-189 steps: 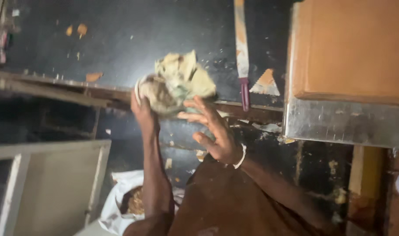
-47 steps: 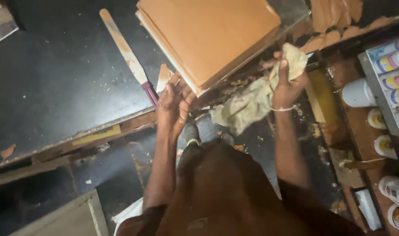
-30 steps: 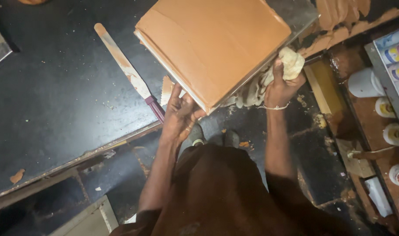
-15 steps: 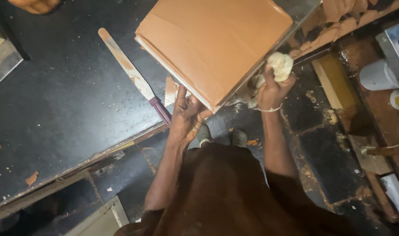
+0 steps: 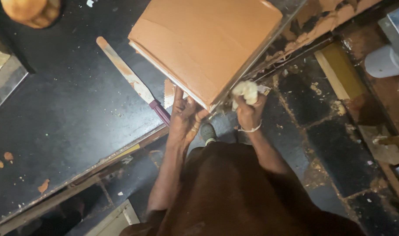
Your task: The person applies chocolate frosting to the sides of a square cake using a metal spatula, then smooths the edges and cleans the cake board with a cloth.
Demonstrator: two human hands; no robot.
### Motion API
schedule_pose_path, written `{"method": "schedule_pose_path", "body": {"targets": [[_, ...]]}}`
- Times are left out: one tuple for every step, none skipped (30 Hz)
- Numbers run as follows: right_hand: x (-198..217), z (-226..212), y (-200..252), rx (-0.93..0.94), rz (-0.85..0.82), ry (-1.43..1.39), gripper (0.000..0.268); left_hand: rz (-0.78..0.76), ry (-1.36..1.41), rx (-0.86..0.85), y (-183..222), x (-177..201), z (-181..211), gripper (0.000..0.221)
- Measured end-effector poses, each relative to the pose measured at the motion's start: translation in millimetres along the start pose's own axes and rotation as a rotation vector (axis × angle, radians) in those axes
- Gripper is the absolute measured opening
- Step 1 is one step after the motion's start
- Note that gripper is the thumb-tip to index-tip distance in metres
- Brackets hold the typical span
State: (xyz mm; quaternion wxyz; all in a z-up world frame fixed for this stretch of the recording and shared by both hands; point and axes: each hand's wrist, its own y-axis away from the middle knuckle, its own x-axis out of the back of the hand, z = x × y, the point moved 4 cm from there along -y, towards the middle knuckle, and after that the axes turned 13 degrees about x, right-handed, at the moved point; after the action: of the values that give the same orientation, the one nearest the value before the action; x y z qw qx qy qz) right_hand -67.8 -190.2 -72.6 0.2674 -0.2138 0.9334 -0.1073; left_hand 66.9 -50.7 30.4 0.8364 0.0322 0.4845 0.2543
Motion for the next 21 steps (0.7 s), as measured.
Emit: {"method": "schedule_pose_path", "body": {"targets": [[-2.1,-3.4,4.8,0.007,-0.058,0.043,0.016,-0.01,-0.007,-0.002,-0.9,0.7,0.6,0.073],[-4.7,-6.9,7.1,0.013,-0.116,0.086,0.013,-0.021,-0.015,-0.004,-1.1,1.5,1.4,0.073],[-4.3,-14.6,3.7,0.076,-0.179,0.141,0.014,-0.031,-0.011,-0.004,-1.6,2.3,2.6,0.076],[-2.3,-25.3,-0.9,0.137,-0.243,0.198,0.015,-0.04,-0.007,-0.005,-1.4,3.0,4.6,0.078],[-4.8,-35.2,-4.9,0.195,-0.31,0.252,0.016,-0.045,-0.003,-0.009,-1.3,2.9,6.5,0.081],[-0.3,-39.9,-13.5,0.081,-0.18,0.1,0.019,-0.03,-0.001,-0.008,-0.8,3.6,8.5,0.081],[3.7,-42.6,-26.6,-0.031,-0.057,-0.05,0.024,-0.017,0.005,-0.011,0.3,4.5,9.9,0.081],[6.8,-49.0,-43.7,-0.017,-0.006,-0.044,0.026,-0.004,0.011,-0.014,0.9,6.1,11.1,0.081],[12.1,-56.0,-61.7,-0.01,0.041,-0.041,0.028,-0.016,-0.001,-0.023,0.8,6.9,11.9,0.08],[14.7,-62.1,-77.4,0.029,0.071,-0.033,0.029,-0.028,-0.013,-0.032,-0.1,8.5,13.3,0.078],[16.4,-67.4,-88.5,0.066,0.101,-0.025,0.031,-0.038,-0.025,-0.042,1.5,11.0,14.5,0.077],[16.0,-71.5,-94.4,0.095,0.09,0.009,0.025,-0.031,-0.019,-0.032,3.1,13.6,14.2,0.073],[16.4,-75.5,-101.4,0.129,0.077,0.043,0.021,-0.028,-0.012,-0.023,1.7,14.3,13.7,0.069],[16.4,-78.1,-107.2,0.163,0.065,0.077,0.019,-0.025,-0.005,-0.014,0.4,14.9,14.1,0.065],[16.6,-79.4,-111.0,0.189,0.049,0.115,0.018,-0.05,-0.02,-0.02,0.1,14.4,14.4,0.067],[16.4,-79.6,-114.0,0.216,0.033,0.154,0.018,-0.074,-0.036,-0.026,-0.6,13.9,14.6,0.069],[15.8,-79.1,-114.8,0.24,0.018,0.192,0.017,-0.095,-0.051,-0.031,-0.4,13.5,14.6,0.071],[15.0,-77.9,-113.9,0.243,0.007,0.184,0.017,-0.089,-0.042,-0.027,-1.1,13.8,14.1,0.071],[13.8,-77.2,-111.2,0.245,-0.003,0.175,0.016,-0.083,-0.035,-0.023,-2.1,13.5,13.5,0.07],[12.8,-77.8,-108.6,0.248,-0.013,0.167,0.016,-0.078,-0.028,-0.018,-2.8,12.7,12.8,0.07],[11.2,-76.6,-104.4,0.225,0.001,0.206,0.015,-0.077,-0.028,-0.016,-2.8,11.6,12.5,0.07]]}}
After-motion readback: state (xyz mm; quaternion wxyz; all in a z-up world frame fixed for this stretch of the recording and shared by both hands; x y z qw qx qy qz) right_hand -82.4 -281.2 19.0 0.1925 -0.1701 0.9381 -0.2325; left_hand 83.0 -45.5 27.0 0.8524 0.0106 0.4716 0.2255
